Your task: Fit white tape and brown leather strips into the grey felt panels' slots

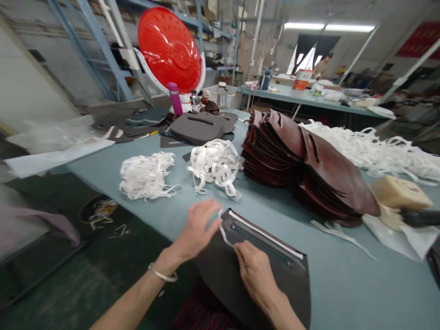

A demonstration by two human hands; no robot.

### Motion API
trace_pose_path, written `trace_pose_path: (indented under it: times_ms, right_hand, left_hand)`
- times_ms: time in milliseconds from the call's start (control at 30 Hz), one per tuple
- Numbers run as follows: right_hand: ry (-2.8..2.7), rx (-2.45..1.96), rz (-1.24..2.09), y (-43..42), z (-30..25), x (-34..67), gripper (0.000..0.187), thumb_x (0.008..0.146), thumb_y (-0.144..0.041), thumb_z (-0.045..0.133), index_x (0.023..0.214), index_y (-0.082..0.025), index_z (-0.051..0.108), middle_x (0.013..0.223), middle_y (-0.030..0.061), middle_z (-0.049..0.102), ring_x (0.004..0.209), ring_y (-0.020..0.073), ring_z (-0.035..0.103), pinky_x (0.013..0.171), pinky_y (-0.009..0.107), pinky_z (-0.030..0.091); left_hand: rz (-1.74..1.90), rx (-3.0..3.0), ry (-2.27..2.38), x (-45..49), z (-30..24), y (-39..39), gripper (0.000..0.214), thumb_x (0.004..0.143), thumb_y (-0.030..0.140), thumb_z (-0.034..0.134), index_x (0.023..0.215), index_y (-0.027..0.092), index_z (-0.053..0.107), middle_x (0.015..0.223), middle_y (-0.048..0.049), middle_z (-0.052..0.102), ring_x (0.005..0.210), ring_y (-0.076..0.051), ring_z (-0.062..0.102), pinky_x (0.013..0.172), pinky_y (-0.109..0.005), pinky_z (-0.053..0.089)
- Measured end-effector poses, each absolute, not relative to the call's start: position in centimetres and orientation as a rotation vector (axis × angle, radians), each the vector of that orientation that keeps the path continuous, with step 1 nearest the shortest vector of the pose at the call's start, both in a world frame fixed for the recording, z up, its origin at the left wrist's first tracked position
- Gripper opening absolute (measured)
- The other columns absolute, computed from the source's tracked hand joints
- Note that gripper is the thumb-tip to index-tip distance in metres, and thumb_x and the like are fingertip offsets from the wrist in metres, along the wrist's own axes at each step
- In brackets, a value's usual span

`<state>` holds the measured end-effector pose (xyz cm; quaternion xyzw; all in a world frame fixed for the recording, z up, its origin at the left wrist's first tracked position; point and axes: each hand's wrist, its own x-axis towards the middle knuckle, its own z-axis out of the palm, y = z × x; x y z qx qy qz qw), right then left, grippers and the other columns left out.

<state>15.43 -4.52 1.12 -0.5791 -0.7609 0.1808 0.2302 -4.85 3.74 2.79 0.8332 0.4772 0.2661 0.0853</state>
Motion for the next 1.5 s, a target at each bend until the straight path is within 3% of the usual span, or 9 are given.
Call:
trace_pose_path:
  times_ms: [100, 233, 433, 600, 767, 1500]
  right_hand:
    - [-1.956, -1.619, 0.519, -5.7, 1.5, 16.8, 0.033, 0.094, -0.016, 0.031, 0.081, -0.019, 0.062, 0.079, 0.0041, 0.064, 0.072, 0.0144, 0.060, 0.068, 0.023, 0.043]
    - [-1.701, -1.873, 0.483, -8.2, 1.2, 22.3, 0.031, 0.094, -0.027, 0.036, 0.085, -0.019, 0.065, 0.081, 0.0047, 0.068, 0.074, 0.0165, 0.063, 0.070, 0.025, 0.045]
    - [-1.565, -2.006, 0.526, -10.6, -0.2, 25.9, 0.033, 0.092, -0.038, 0.038, 0.087, -0.020, 0.065, 0.065, 0.0014, 0.063, 0.057, 0.0149, 0.059, 0.056, 0.024, 0.043]
    - [-1.416, -2.080, 0.554, -10.6, -0.9, 25.5, 0.032, 0.090, -0.046, 0.042, 0.080, -0.021, 0.059, 0.057, -0.0017, 0.059, 0.049, 0.0134, 0.055, 0.052, 0.023, 0.040]
    - [-1.344, -2.071, 0.627, -10.7, -0.7, 25.8, 0.033, 0.088, -0.049, 0.043, 0.078, -0.022, 0.059, 0.056, -0.0015, 0.059, 0.050, 0.0138, 0.055, 0.051, 0.022, 0.039]
    - [-1.179, -2.159, 0.647, -10.0, -1.2, 26.5, 0.032, 0.083, -0.048, 0.047, 0.073, -0.021, 0.062, 0.054, -0.0012, 0.061, 0.051, 0.0143, 0.056, 0.051, 0.024, 0.038]
  left_hand:
    - [0.485, 2.467, 0.921, -0.6, 3.5, 1.1, 0.025, 0.096, 0.027, 0.035, 0.101, 0.023, 0.060, 0.096, -0.0023, 0.064, 0.099, -0.016, 0.055, 0.103, -0.038, 0.029]
    - [0.377, 2.246, 0.922, -0.4, 2.9, 1.8, 0.031, 0.097, 0.035, 0.033, 0.084, 0.020, 0.057, 0.081, 0.0005, 0.061, 0.079, -0.014, 0.055, 0.083, -0.029, 0.039]
    - [0.389, 2.078, 0.947, -0.8, 1.5, 3.3, 0.024, 0.094, 0.030, 0.038, 0.089, 0.021, 0.060, 0.089, -0.0010, 0.062, 0.085, -0.014, 0.057, 0.079, -0.025, 0.042]
    - [0.394, 2.006, 1.317, -0.1, 0.5, 3.6, 0.018, 0.087, 0.033, 0.051, 0.080, 0.019, 0.060, 0.070, 0.0019, 0.062, 0.066, -0.014, 0.057, 0.063, -0.024, 0.039]
    - [0.406, 1.946, 1.357, 0.0, 0.2, 4.1, 0.016, 0.085, 0.024, 0.048, 0.079, 0.019, 0.062, 0.074, 0.0012, 0.066, 0.069, -0.013, 0.060, 0.064, -0.023, 0.040]
    - [0.242, 1.953, 1.614, 1.5, -0.3, 4.5, 0.016, 0.083, 0.027, 0.052, 0.074, 0.019, 0.061, 0.064, 0.0004, 0.062, 0.059, -0.013, 0.055, 0.056, -0.024, 0.032]
